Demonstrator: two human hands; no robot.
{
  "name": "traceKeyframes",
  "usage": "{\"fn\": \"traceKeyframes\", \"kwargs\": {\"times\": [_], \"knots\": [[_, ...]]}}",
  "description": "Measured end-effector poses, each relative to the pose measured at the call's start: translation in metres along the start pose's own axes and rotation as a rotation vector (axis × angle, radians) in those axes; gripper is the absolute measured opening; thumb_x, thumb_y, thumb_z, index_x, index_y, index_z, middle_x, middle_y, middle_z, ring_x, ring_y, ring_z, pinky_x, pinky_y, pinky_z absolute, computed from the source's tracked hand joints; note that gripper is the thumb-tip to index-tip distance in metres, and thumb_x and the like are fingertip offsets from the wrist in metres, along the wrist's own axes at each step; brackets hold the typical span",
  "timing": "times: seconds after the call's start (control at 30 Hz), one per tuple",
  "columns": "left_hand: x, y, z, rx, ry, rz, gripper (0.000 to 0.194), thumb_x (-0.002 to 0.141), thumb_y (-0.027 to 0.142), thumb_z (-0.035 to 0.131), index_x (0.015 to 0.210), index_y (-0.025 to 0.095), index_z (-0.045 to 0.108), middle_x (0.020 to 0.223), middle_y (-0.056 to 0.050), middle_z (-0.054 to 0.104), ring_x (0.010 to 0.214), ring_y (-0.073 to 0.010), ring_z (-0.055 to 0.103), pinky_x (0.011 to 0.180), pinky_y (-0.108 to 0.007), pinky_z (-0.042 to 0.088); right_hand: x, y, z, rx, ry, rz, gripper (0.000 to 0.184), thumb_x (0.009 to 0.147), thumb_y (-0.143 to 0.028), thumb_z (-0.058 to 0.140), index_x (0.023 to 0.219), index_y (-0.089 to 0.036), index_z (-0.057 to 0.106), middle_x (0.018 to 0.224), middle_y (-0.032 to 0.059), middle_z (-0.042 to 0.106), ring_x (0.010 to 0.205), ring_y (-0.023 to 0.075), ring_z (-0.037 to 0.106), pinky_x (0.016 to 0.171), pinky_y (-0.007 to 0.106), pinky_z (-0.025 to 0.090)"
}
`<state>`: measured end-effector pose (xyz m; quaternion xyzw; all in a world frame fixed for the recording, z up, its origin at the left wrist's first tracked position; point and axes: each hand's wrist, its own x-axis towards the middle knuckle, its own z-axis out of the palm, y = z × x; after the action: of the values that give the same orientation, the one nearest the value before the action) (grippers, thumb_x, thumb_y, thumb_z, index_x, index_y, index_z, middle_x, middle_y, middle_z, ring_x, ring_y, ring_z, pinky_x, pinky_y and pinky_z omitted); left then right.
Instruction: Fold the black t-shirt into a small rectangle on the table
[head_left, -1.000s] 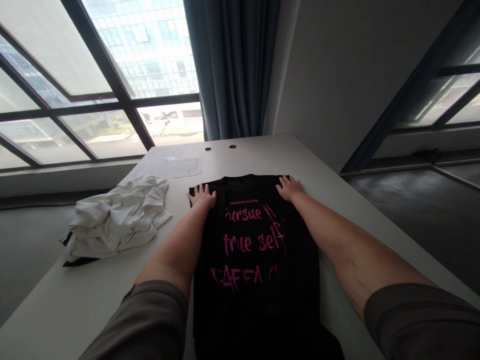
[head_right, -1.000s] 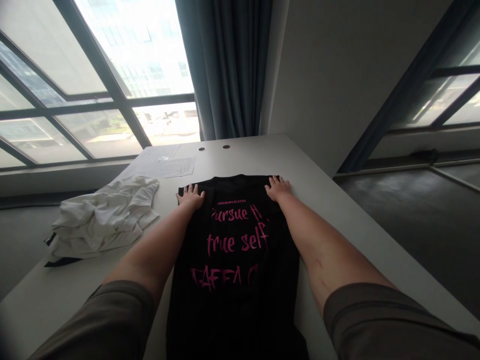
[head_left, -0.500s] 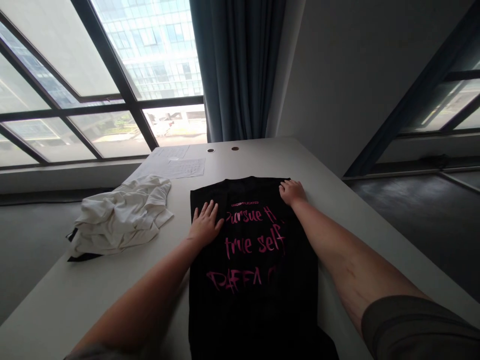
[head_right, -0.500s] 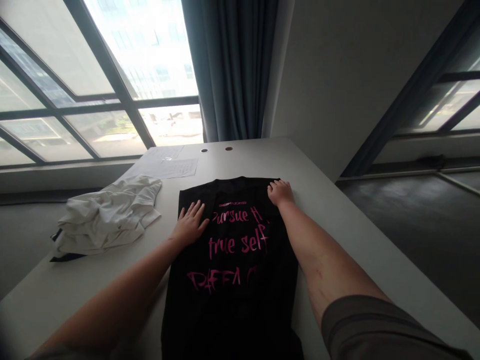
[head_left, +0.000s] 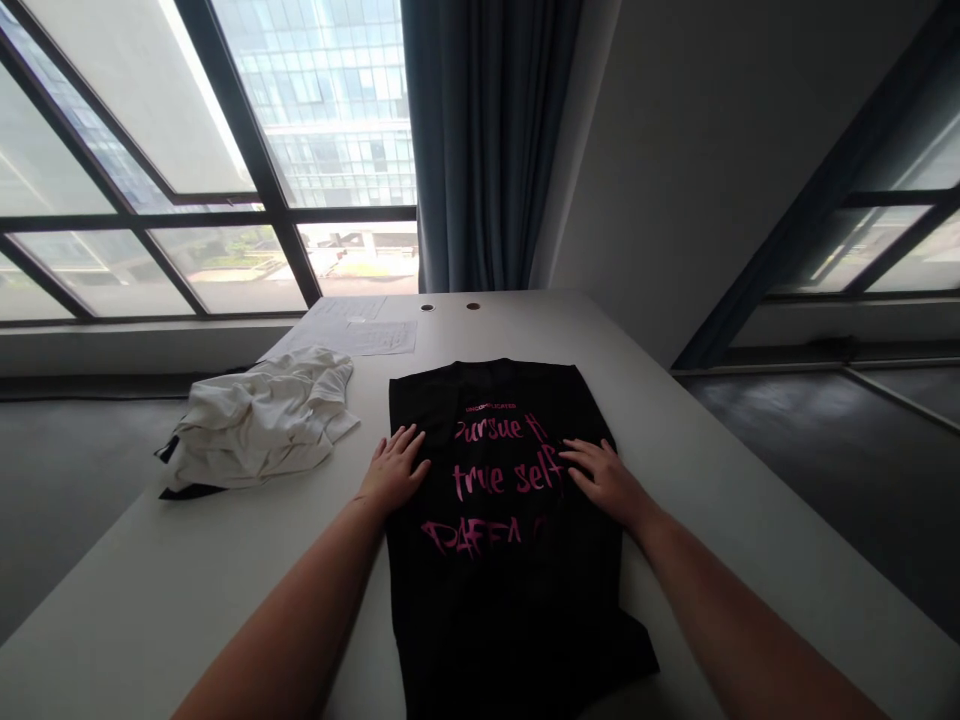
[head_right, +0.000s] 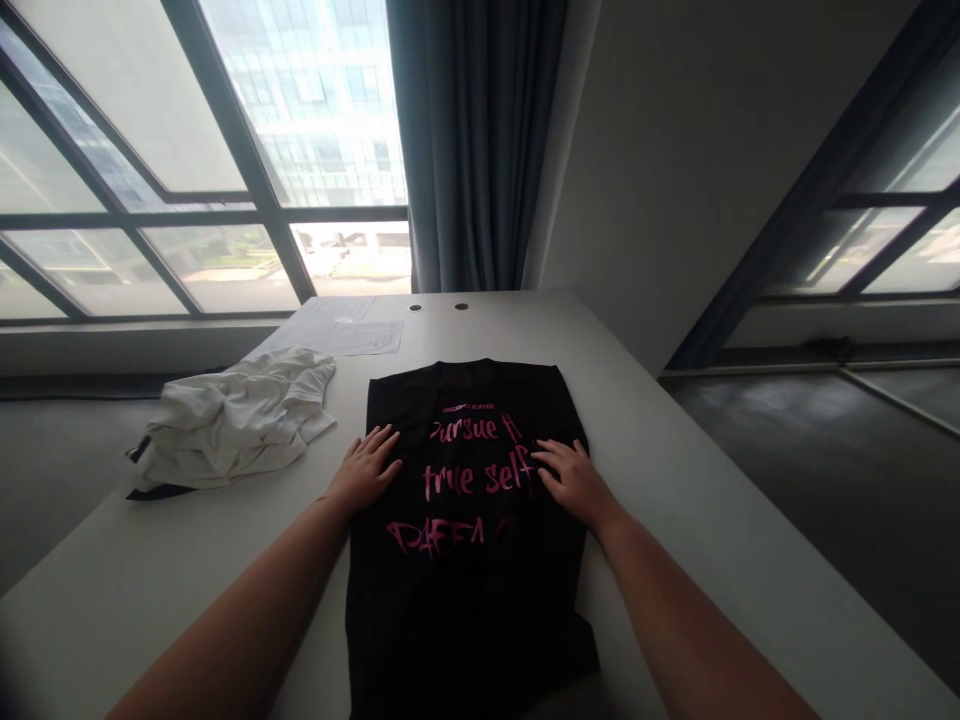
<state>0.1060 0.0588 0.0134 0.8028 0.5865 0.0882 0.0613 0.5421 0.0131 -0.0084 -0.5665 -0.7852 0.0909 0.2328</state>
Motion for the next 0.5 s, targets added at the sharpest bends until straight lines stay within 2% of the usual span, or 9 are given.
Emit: {"fn": "traceKeyframes", "kwargs": {"times": [0.17,0.27,0.33,0.4,0.5], "knots": [[-0.023,0.004,-0.004,-0.009,0.152,-0.103,0.063,0.099,0.039,0.058,0.158,0.02,0.046,0.169,-0.017,0.032,0.157,-0.0385,0.028,0.123,-0.059,0.03,-0.055,-0.043,-0.013,0.09,-0.023,-0.023,0.035,0.099,-0.035,0.054,0.127,-0.026,0.072,0.146,0.0106,0.063,0.143,0.0316,0.051,0.125,0.067,0.023],[-0.056,0.011,-0.016,-0.084,0.206,0.01,0.058,0.096,0.037,0.061,0.152,0.023,0.052,0.163,-0.015,0.043,0.151,-0.0375,0.037,0.117,-0.057,0.039,-0.08,-0.066,-0.02,0.184,-0.073,-0.087,0.033,0.101,-0.039,0.057,0.126,-0.027,0.074,0.142,0.0105,0.066,0.141,0.0308,0.054,0.126,0.065,0.023],[-0.085,0.019,-0.026,-0.175,0.158,0.178,0.044,0.098,0.037,0.06,0.141,0.027,0.062,0.151,-0.011,0.057,0.142,-0.033,0.049,0.114,-0.053,0.044,-0.095,-0.079,-0.024,0.26,-0.126,-0.142,0.033,0.102,-0.044,0.058,0.123,-0.027,0.075,0.139,0.0102,0.068,0.139,0.0305,0.056,0.127,0.063,0.023],[-0.116,0.028,-0.035,-0.282,0.045,0.35,0.032,0.099,0.039,0.057,0.127,0.028,0.069,0.134,-0.009,0.068,0.128,-0.0285,0.06,0.109,-0.047,0.048,-0.108,-0.091,-0.029,0.346,-0.165,-0.189,0.036,0.103,-0.049,0.055,0.122,-0.027,0.075,0.137,0.0105,0.069,0.137,0.0305,0.057,0.127,0.062,0.025],[-0.159,0.038,-0.042,-0.419,-0.126,0.511,0.035,0.098,0.047,0.06,0.123,0.026,0.069,0.125,-0.01,0.072,0.119,-0.0272,0.064,0.106,-0.044,0.051,-0.128,-0.105,-0.035,0.449,-0.193,-0.219,0.047,0.103,-0.059,0.049,0.127,-0.026,0.073,0.137,0.0121,0.068,0.138,0.0322,0.056,0.127,0.061,0.026]]}}
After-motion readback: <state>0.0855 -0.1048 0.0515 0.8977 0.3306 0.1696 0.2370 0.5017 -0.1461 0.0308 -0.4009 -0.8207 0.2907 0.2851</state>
